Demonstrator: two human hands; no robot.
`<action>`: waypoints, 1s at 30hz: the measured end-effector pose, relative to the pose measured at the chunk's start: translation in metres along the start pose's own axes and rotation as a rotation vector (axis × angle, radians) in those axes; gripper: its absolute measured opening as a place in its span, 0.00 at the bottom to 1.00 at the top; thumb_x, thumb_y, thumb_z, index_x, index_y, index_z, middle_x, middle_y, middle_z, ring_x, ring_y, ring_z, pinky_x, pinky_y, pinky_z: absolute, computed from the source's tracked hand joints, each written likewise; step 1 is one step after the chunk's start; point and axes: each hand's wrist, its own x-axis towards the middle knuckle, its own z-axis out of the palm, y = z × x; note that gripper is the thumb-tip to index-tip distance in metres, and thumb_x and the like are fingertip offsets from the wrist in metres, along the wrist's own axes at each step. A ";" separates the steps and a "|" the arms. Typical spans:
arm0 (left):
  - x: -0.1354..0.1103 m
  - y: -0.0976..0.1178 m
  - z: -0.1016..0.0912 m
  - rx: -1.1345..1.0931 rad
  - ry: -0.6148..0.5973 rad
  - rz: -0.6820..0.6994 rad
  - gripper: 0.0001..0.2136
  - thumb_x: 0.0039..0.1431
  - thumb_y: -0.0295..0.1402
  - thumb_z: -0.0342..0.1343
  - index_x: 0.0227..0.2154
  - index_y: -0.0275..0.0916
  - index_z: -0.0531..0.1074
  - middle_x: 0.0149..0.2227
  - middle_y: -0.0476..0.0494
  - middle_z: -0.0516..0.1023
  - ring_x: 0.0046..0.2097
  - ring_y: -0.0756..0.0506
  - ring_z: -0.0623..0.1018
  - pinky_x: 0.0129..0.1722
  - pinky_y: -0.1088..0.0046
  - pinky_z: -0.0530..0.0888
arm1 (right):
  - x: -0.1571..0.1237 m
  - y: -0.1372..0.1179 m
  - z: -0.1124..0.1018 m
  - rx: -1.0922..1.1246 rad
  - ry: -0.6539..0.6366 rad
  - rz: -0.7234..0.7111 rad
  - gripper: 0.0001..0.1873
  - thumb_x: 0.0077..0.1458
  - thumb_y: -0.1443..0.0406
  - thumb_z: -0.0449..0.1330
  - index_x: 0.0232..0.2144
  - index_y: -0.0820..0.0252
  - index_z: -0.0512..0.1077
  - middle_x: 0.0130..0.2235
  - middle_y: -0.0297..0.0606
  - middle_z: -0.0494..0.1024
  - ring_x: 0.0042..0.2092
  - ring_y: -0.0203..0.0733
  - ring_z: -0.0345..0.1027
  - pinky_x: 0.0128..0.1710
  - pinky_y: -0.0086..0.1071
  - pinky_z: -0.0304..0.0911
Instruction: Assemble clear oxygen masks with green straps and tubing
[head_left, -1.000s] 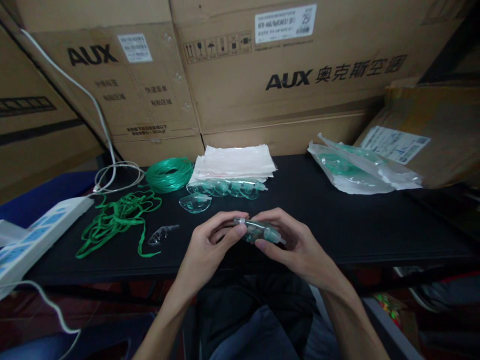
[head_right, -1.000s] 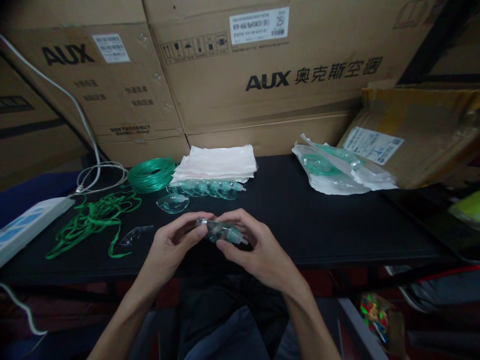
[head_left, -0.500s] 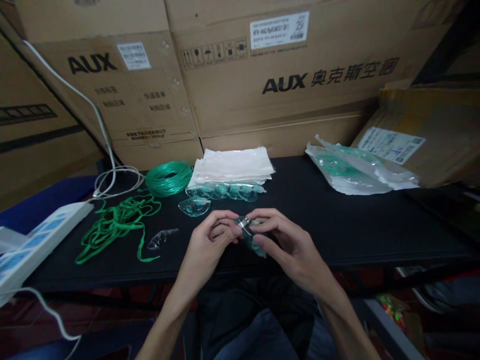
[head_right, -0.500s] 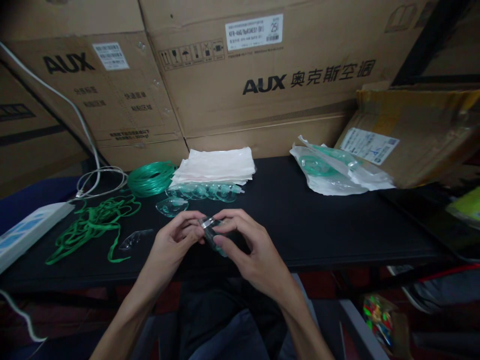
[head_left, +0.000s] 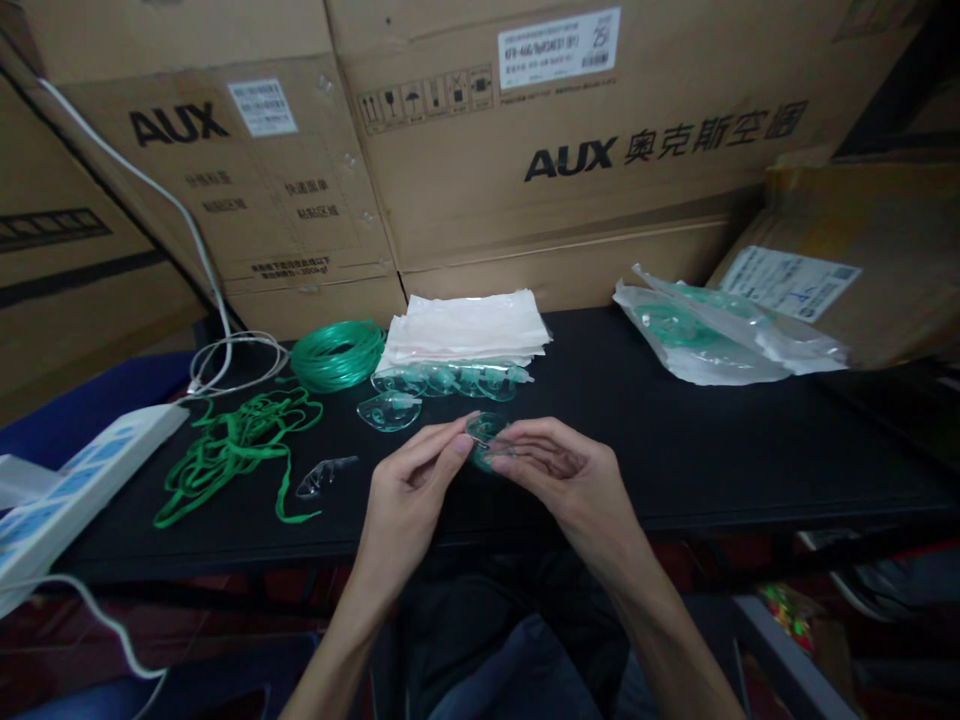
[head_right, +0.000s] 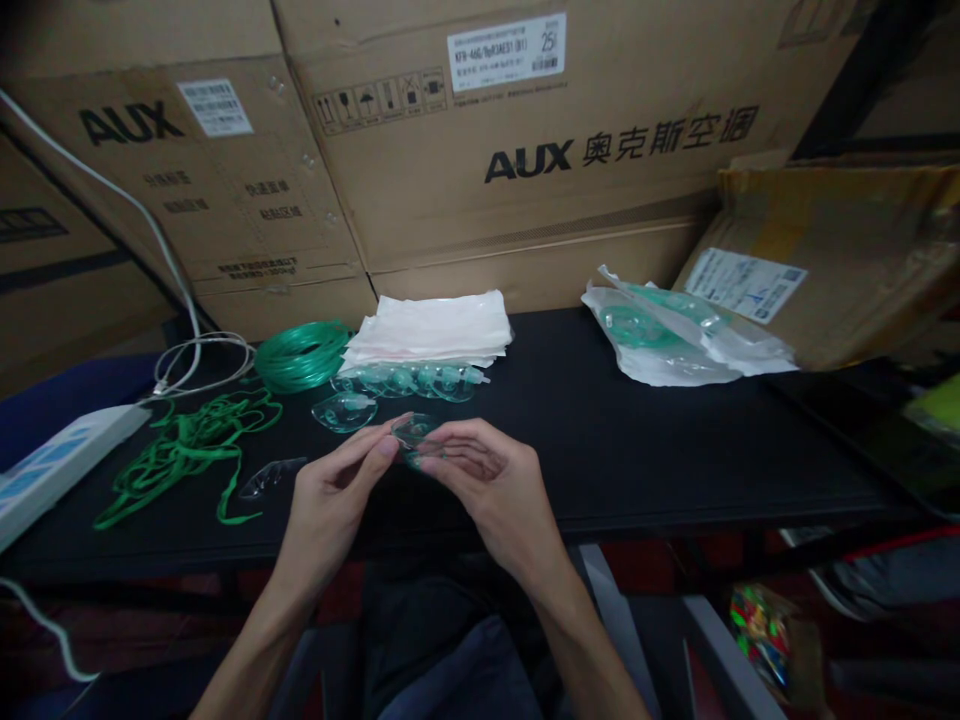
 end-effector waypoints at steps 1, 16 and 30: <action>0.000 0.000 0.000 0.017 -0.001 0.015 0.09 0.63 0.35 0.62 0.43 0.43 0.84 0.48 0.43 0.84 0.49 0.45 0.82 0.49 0.73 0.79 | 0.000 0.000 -0.001 -0.013 -0.005 0.006 0.13 0.45 0.64 0.76 0.34 0.57 0.79 0.36 0.34 0.86 0.38 0.37 0.81 0.43 0.27 0.75; 0.001 0.003 0.000 0.035 -0.004 0.011 0.09 0.61 0.34 0.63 0.43 0.42 0.84 0.45 0.43 0.85 0.47 0.44 0.82 0.49 0.71 0.79 | 0.000 -0.001 -0.005 -0.068 -0.035 -0.018 0.06 0.50 0.64 0.72 0.34 0.55 0.84 0.36 0.34 0.86 0.39 0.40 0.81 0.43 0.32 0.75; 0.001 0.004 -0.001 0.024 -0.004 0.020 0.06 0.58 0.34 0.65 0.36 0.40 0.85 0.42 0.42 0.85 0.45 0.43 0.82 0.47 0.69 0.79 | 0.001 0.000 -0.002 -0.135 0.080 -0.008 0.08 0.47 0.62 0.74 0.32 0.55 0.85 0.37 0.38 0.87 0.40 0.49 0.82 0.44 0.41 0.78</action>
